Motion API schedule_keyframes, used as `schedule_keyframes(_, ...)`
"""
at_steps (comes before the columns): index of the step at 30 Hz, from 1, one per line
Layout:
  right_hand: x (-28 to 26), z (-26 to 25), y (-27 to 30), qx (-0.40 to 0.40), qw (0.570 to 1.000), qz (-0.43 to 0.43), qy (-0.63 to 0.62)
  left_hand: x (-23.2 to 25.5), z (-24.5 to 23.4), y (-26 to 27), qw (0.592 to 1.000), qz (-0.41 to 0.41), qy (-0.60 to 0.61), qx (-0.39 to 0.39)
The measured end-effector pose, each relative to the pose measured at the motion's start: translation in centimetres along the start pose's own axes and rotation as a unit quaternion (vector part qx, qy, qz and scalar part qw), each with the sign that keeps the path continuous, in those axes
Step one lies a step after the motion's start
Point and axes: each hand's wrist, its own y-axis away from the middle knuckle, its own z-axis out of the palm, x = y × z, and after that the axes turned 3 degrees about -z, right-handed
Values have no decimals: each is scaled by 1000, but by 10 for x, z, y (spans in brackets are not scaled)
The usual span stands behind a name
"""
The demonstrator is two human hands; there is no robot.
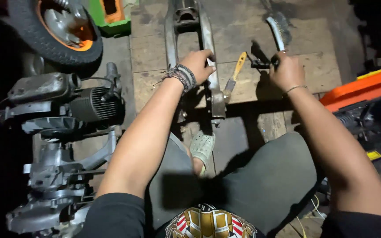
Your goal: The person scrubs a long metal part with a wire brush, then uses a hammer to tap a section of the part. They continue scrubbing the metal part with the wire brush.
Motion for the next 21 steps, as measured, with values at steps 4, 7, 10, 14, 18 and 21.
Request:
schedule_keyframes(4,10,2,-13,105,993,58,-12,12,-10,8,1000,6,-22,-11)
schedule_keyframes(7,-16,-10,-17,180,983,8,44,8,-34,28,998,-45,-18,-32)
schedule_keyframes(10,-47,5,-23,66,996,-65,-18,-21,-44,41,999,-46,13,9)
schedule_keyframes(14,-89,18,-21,-228,971,-1,64,-41,-64,67,991,-130,11,34)
schedule_keyframes(18,-71,73,-42,-290,957,7,8,-46,-79,96,990,-125,10,63)
schedule_keyframes(21,-80,66,-43,-288,954,89,-14,-43,-89,118,991,-111,24,69)
